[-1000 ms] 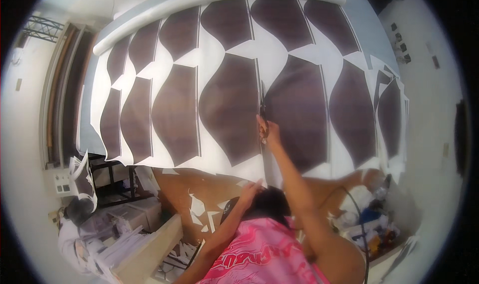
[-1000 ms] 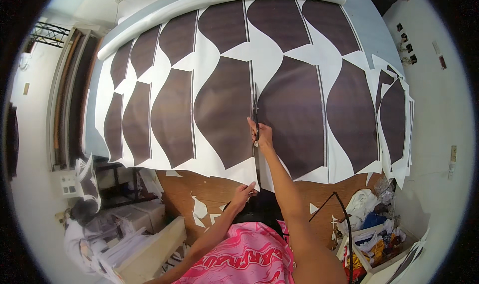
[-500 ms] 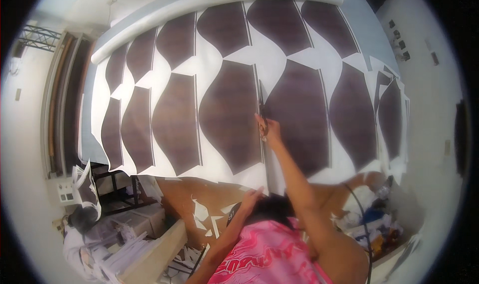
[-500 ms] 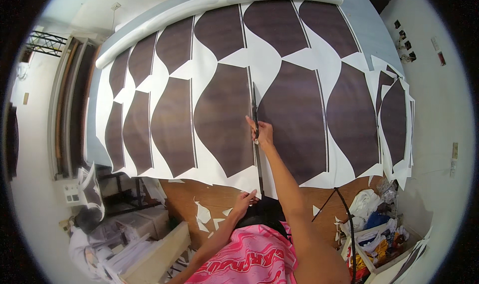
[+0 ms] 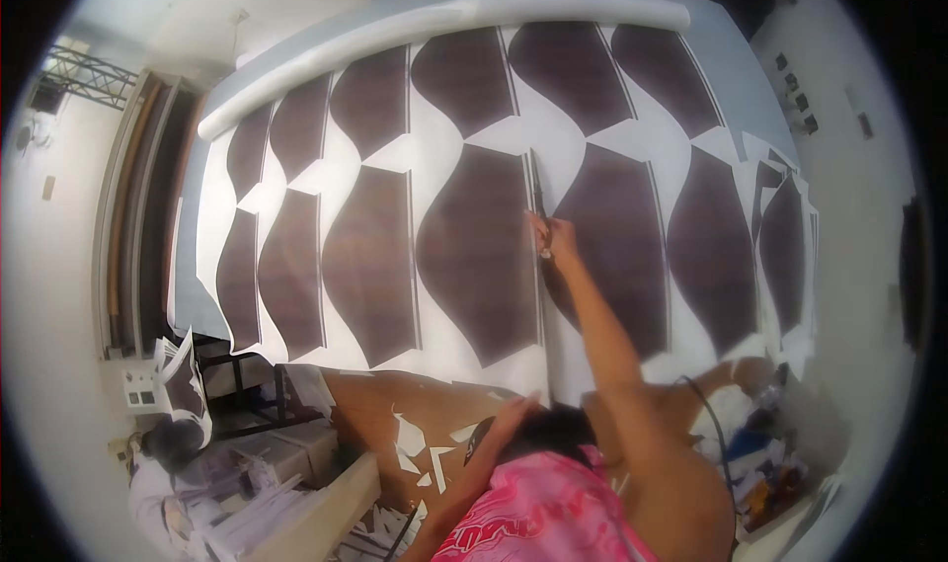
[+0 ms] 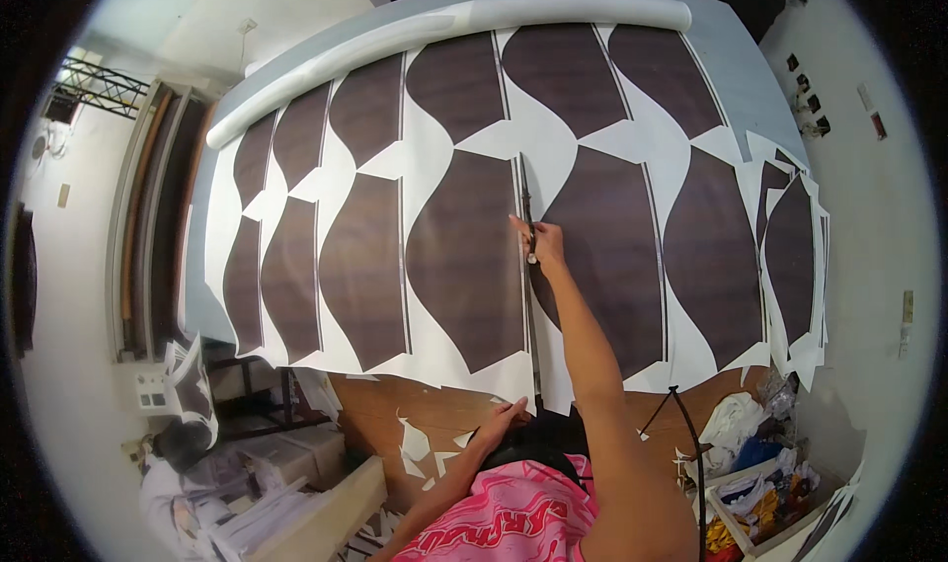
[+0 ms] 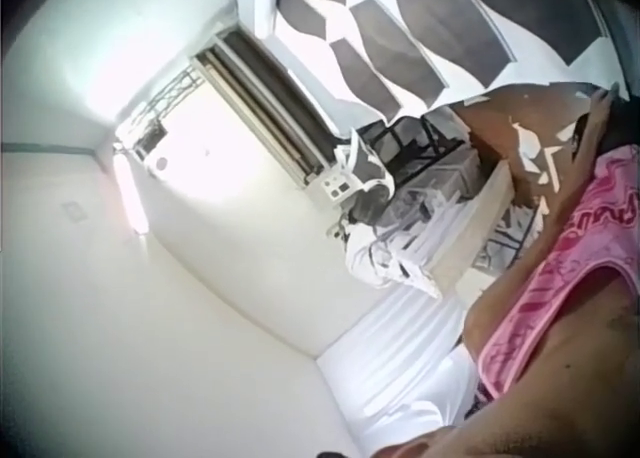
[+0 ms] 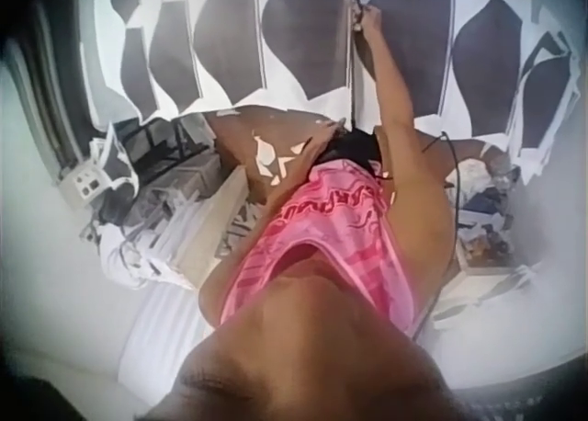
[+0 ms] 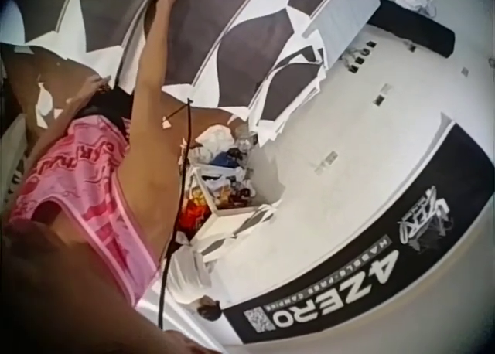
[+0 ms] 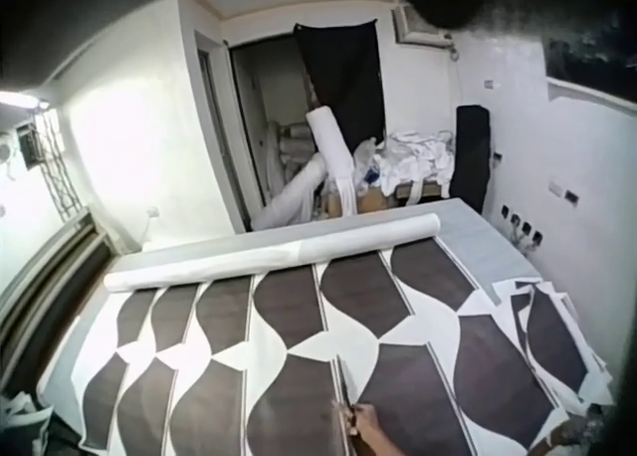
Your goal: Cutting garment patterns out of a large printed fabric sheet on a production table using scissors.
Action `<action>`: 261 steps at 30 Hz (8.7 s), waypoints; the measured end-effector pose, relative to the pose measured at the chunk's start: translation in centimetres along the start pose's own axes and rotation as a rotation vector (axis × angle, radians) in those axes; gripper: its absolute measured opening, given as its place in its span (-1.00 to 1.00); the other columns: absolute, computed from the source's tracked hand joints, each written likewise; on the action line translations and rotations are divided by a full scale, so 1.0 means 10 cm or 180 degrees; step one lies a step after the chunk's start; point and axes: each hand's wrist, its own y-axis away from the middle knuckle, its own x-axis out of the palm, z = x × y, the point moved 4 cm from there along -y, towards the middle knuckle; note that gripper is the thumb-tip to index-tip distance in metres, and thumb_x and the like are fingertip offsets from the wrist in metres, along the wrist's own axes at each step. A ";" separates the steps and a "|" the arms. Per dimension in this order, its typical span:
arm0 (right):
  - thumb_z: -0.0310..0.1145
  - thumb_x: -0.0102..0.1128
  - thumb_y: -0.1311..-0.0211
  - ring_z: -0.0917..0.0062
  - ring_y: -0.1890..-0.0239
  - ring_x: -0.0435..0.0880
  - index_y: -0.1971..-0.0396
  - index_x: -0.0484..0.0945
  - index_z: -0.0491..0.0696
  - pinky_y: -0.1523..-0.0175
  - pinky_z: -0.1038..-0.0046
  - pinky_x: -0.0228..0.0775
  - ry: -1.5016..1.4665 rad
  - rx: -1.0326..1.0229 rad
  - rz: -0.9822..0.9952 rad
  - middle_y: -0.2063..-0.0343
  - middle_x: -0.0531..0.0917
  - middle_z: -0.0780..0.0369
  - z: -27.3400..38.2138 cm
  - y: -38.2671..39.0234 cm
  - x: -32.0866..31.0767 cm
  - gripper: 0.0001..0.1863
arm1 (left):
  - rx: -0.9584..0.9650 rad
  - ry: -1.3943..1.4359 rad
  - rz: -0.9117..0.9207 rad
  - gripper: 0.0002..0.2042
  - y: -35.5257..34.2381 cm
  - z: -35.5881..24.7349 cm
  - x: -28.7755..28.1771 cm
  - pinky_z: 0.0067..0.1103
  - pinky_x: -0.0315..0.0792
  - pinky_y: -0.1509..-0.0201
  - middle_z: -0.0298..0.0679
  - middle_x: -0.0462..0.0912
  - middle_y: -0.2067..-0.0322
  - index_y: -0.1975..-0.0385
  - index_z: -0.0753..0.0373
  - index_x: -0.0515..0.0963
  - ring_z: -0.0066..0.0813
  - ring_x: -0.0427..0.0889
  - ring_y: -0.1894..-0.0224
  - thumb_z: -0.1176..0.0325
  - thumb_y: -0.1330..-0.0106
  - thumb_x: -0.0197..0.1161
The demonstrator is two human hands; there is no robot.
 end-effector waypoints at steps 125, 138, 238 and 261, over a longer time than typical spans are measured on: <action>-0.22 0.38 -0.25 0.73 0.72 0.42 0.71 0.49 -0.09 0.58 0.56 0.17 0.0907 0.0731 0.0691 0.81 0.45 0.37 -1.96 3.46 4.07 -0.59 | 0.0947 0.2412 -0.1262 -0.65 1.34 -1.33 -5.97 -0.62 0.35 0.44 -0.40 0.35 0.56 0.47 0.13 0.32 -0.60 0.34 0.54 0.05 -0.44 0.20; 0.17 0.23 -0.28 0.70 0.63 0.44 0.55 0.43 -0.03 0.49 0.58 0.33 0.0278 0.1589 0.0968 0.64 0.45 0.38 -3.32 4.63 5.67 -0.46 | 0.0831 0.0689 -0.0783 -0.73 1.52 -1.23 -6.68 -0.69 0.36 0.41 -0.33 0.60 0.49 0.36 0.23 0.53 -0.62 0.54 0.46 0.14 -0.40 0.27; -0.34 0.25 -0.31 0.68 0.76 0.40 0.68 0.44 -0.06 0.65 0.59 0.22 0.0817 0.1422 0.0768 0.74 0.52 0.31 -3.08 4.61 7.76 -0.65 | 0.1091 0.1244 -0.1098 -0.73 2.46 -1.87 -9.78 -0.63 0.49 0.27 -0.32 0.62 0.43 0.24 0.23 0.54 -0.55 0.62 0.37 0.11 -0.44 0.20; 0.09 0.42 -0.15 0.73 0.72 0.42 0.65 0.41 0.01 0.60 0.62 0.24 0.0347 0.0888 0.0191 0.76 0.38 0.42 -4.05 4.82 9.91 -0.48 | 0.0794 0.0752 -0.0187 -0.78 2.45 -1.84 -10.32 -0.66 0.46 0.30 -0.31 0.63 0.41 0.28 0.28 0.58 -0.57 0.61 0.38 0.22 -0.38 0.28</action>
